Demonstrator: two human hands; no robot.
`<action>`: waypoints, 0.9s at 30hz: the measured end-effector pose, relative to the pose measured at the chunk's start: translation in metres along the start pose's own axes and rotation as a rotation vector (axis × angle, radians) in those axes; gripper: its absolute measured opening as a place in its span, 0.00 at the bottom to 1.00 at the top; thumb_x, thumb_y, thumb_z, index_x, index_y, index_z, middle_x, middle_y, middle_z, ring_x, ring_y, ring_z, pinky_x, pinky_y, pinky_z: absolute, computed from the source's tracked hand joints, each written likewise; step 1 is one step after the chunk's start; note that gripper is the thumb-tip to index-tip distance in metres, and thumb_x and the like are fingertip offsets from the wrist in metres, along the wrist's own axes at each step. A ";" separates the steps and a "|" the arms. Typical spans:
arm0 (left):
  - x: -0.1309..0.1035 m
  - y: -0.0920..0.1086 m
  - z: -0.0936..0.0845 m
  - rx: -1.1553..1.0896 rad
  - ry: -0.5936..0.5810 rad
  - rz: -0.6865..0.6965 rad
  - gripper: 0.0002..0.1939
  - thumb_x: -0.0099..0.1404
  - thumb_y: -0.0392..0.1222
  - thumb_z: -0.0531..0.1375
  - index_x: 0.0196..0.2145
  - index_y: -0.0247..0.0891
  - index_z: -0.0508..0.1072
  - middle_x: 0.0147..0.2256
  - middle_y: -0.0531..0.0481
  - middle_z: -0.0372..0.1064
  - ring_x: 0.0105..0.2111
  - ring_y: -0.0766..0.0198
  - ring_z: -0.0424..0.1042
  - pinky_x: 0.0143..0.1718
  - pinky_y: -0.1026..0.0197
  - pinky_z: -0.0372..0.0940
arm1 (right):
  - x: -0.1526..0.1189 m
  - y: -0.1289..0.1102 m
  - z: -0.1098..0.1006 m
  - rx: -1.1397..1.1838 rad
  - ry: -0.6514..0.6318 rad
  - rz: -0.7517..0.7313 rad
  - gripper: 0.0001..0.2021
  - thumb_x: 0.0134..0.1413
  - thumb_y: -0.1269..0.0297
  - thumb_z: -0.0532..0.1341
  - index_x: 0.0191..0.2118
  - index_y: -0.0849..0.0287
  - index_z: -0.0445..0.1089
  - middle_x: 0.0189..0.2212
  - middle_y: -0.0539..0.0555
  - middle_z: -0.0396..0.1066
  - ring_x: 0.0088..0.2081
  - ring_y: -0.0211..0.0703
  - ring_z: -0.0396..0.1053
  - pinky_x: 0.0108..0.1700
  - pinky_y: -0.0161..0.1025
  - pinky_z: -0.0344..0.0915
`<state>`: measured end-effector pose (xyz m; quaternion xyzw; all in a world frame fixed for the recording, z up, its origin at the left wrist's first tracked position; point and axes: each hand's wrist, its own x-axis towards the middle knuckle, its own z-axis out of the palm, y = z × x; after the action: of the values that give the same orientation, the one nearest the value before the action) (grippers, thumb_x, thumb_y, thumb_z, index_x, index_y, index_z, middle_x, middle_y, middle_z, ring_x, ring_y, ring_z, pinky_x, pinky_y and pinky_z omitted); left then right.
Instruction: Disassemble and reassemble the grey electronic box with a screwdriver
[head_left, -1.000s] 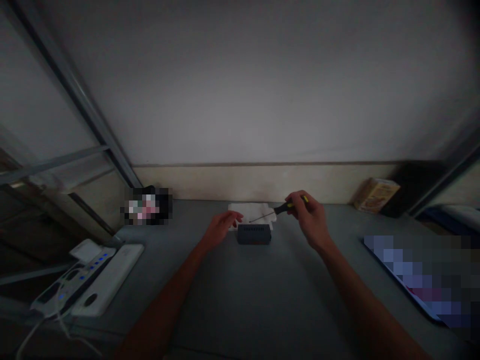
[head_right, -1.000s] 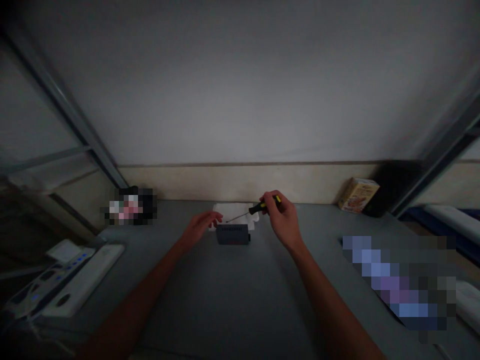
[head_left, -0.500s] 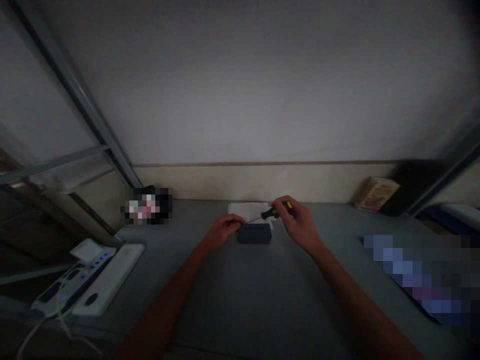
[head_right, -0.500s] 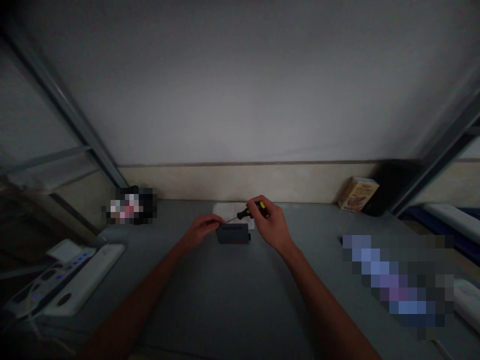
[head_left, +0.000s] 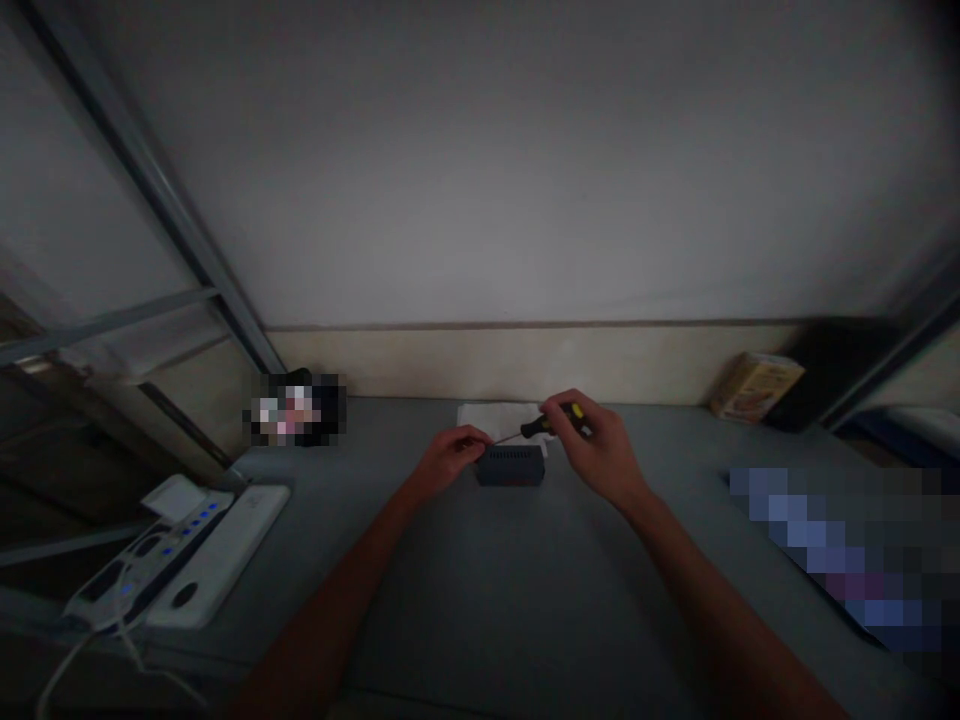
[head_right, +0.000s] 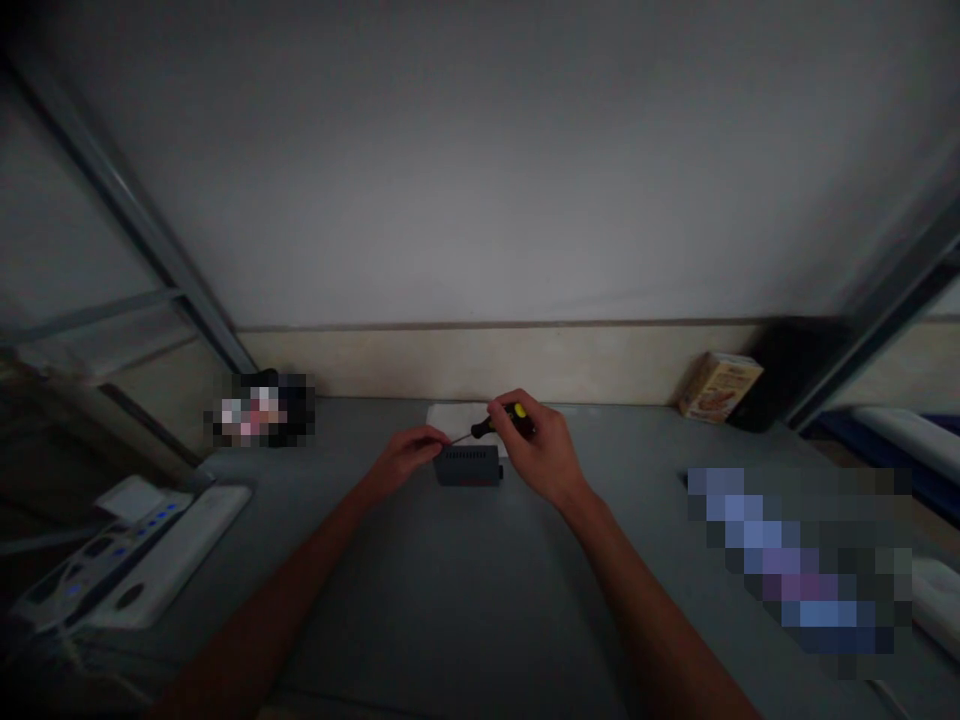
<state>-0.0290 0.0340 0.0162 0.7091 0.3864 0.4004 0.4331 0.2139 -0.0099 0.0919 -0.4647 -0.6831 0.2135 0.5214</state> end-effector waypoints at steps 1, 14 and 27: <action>0.000 0.000 0.001 -0.009 -0.002 -0.005 0.11 0.65 0.47 0.61 0.39 0.37 0.79 0.36 0.47 0.76 0.37 0.60 0.72 0.41 0.60 0.63 | 0.000 -0.002 0.000 -0.008 -0.004 -0.014 0.15 0.64 0.50 0.59 0.36 0.57 0.72 0.25 0.50 0.72 0.26 0.38 0.67 0.28 0.34 0.60; 0.001 0.009 0.007 -0.165 0.018 -0.087 0.11 0.59 0.47 0.65 0.35 0.37 0.79 0.29 0.50 0.72 0.31 0.63 0.68 0.37 0.62 0.61 | -0.003 -0.015 0.001 -0.099 -0.034 -0.118 0.12 0.65 0.53 0.59 0.37 0.56 0.72 0.25 0.49 0.73 0.23 0.35 0.62 0.27 0.35 0.57; -0.001 0.007 0.008 -0.137 0.015 -0.036 0.10 0.61 0.46 0.65 0.36 0.38 0.79 0.34 0.49 0.75 0.36 0.61 0.71 0.41 0.61 0.61 | -0.004 -0.020 0.000 -0.160 -0.042 -0.201 0.09 0.65 0.57 0.60 0.37 0.56 0.73 0.26 0.48 0.73 0.23 0.34 0.63 0.29 0.34 0.58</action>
<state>-0.0209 0.0287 0.0205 0.6679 0.3741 0.4231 0.4847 0.2061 -0.0229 0.1057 -0.4297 -0.7517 0.1145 0.4870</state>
